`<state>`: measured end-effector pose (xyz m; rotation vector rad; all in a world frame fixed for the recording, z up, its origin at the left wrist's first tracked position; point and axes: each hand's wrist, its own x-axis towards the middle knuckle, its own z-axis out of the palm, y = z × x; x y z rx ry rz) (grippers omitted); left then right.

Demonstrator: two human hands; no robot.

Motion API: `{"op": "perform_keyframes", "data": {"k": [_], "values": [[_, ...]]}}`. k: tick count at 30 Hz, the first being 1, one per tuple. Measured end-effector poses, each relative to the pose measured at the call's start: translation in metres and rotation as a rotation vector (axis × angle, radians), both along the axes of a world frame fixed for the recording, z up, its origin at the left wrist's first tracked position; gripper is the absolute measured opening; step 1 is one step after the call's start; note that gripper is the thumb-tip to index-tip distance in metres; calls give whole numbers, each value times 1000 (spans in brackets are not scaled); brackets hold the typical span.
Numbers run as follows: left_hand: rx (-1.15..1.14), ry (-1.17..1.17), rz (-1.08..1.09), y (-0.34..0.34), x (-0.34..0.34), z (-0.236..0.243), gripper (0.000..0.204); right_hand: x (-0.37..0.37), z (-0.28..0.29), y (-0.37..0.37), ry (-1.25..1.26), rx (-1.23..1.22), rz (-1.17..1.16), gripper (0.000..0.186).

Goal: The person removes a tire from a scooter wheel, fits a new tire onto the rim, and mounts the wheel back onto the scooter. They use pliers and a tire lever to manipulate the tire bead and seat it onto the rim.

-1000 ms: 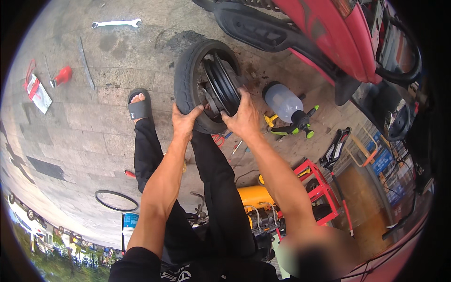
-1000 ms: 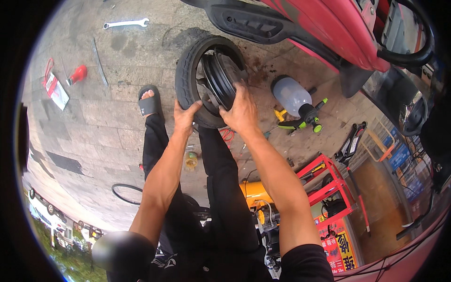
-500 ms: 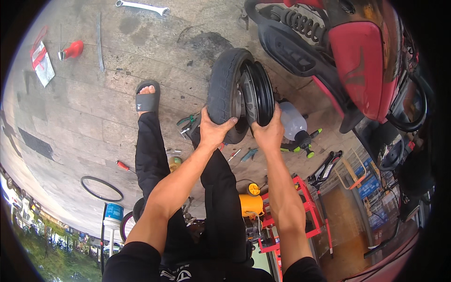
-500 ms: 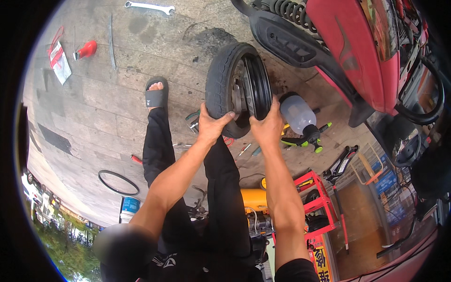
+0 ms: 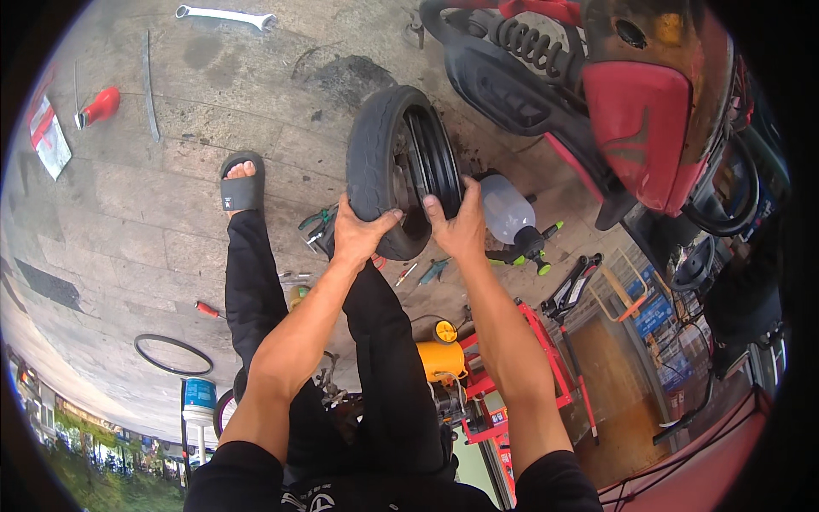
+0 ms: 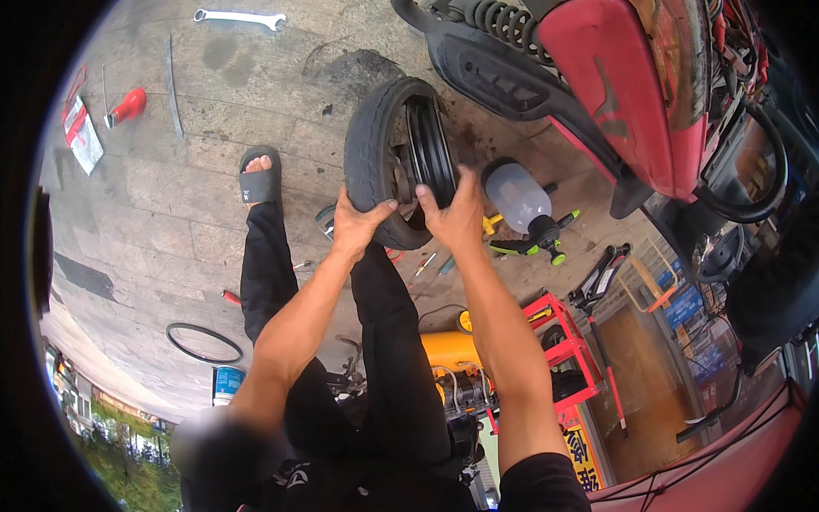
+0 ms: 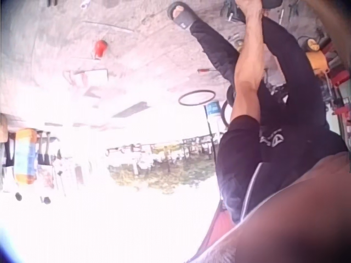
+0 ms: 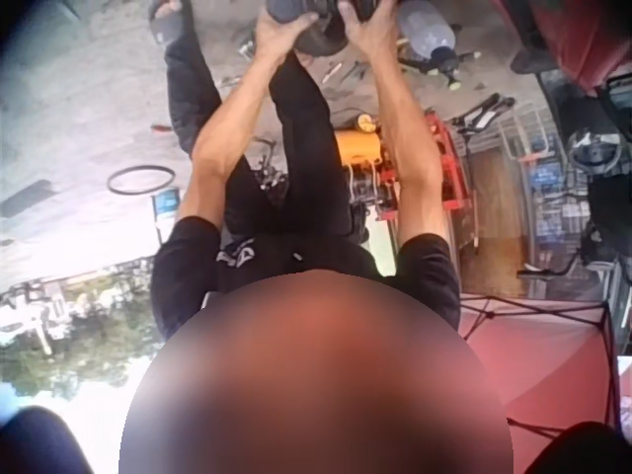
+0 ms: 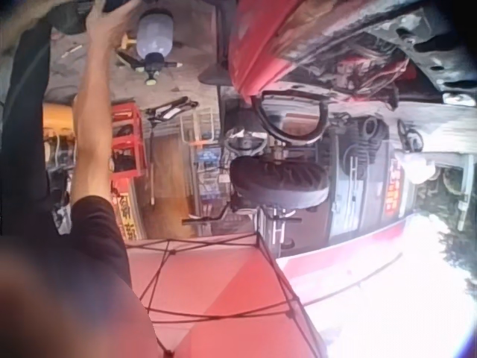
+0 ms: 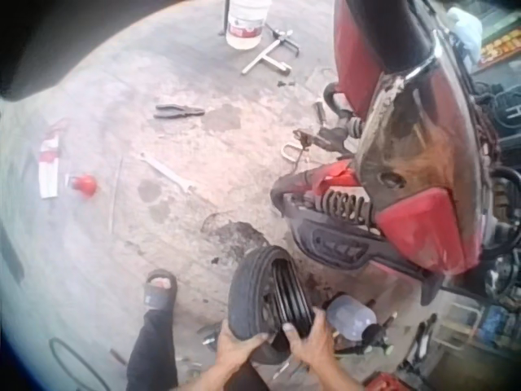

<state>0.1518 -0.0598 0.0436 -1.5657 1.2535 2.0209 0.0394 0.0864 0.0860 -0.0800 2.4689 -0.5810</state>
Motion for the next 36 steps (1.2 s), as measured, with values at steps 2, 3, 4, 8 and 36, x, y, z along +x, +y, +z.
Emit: {"op": "perform_keyframes", "data": {"k": [2,3,4,8,36], "values": [[-12,-20,-7,-4,1,-4,76,-8,-10,-6,76,-94,-98,84],[-12,-13,9,-6,1,-7,72,-10,-14,-10,95,-53,-87,76],[10,-16,22,-8,2,-9,70,-9,-16,-14,32,25,-83,74],[13,-37,32,-9,6,-16,63,-1,-24,-30,93,58,-38,68],[277,-65,277,-28,-25,-18,79,0,-29,-31,90,0,-81,90]]}}
